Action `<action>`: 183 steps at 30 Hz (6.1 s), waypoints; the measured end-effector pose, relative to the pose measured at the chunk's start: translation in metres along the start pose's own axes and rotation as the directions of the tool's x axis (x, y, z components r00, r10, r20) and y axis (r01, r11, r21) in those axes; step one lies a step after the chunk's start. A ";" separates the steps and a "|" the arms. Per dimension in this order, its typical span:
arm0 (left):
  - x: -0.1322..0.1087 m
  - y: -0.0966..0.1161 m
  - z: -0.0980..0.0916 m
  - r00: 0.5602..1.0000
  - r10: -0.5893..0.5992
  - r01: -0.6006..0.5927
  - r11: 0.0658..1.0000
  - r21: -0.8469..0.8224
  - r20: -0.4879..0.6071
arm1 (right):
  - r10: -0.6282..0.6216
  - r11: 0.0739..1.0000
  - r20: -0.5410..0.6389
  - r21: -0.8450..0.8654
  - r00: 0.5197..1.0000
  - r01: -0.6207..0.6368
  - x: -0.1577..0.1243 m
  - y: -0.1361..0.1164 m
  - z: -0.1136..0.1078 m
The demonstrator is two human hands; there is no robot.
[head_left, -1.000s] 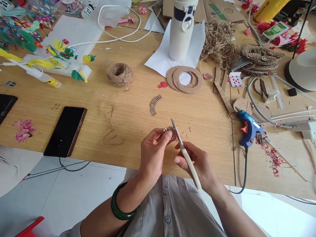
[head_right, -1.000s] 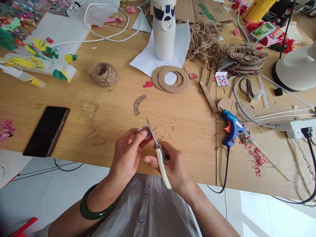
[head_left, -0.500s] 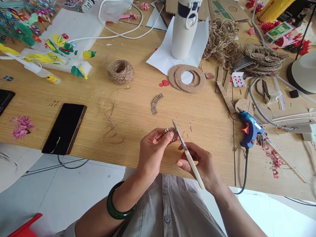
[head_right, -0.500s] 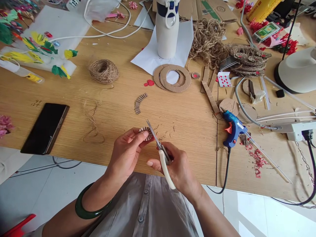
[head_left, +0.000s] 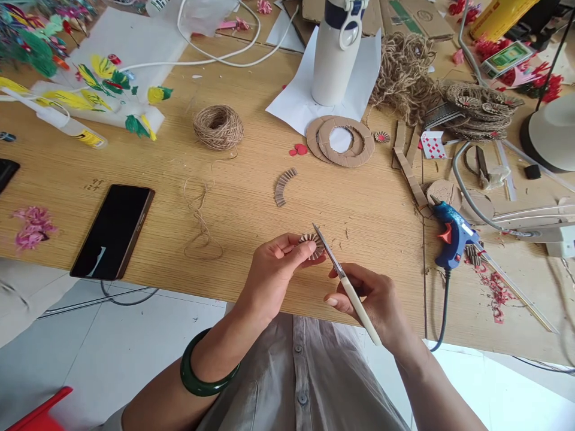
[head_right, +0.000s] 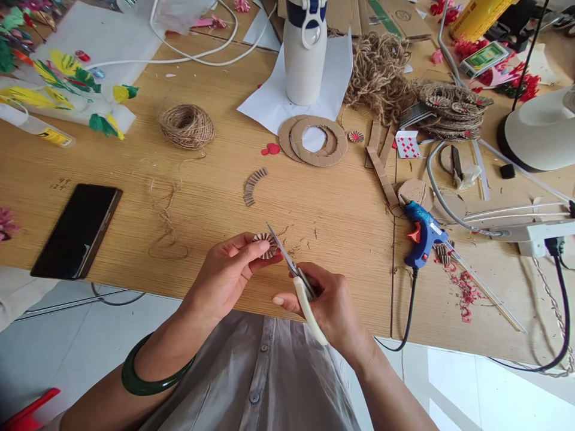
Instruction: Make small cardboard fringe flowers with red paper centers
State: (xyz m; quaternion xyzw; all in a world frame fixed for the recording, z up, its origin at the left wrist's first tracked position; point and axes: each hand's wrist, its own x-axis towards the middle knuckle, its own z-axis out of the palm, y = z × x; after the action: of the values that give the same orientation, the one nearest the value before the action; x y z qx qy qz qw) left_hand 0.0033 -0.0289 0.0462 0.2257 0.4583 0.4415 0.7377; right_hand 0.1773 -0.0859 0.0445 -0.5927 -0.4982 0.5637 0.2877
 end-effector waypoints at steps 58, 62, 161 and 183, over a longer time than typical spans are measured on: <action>0.004 0.016 -0.012 0.922 -0.326 0.260 0.921 0.290 0.208 | 0.032 0.970 0.159 -0.244 0.987 0.008 -0.007 -0.005 -0.023; 0.008 0.012 -0.018 0.933 -0.295 0.237 0.934 0.267 0.205 | -0.035 0.885 -0.075 -0.466 0.997 -0.004 -0.006 0.001 -0.038; 0.108 0.058 -0.013 0.793 0.473 -0.519 0.855 -0.019 -0.384 | -0.433 0.568 -0.070 -0.795 0.899 0.212 0.154 -0.053 -0.007; 0.113 0.037 -0.017 0.786 0.607 -0.572 0.785 0.237 -0.112 | -0.497 0.370 0.511 -0.606 0.701 0.704 0.045 0.021 0.041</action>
State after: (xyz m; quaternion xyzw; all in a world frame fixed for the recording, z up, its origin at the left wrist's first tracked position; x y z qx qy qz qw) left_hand -0.0063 0.0859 0.0117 0.3860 0.4700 0.6233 0.4916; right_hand 0.1376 -0.0611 0.0007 -0.3558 -0.8998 0.2167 0.1300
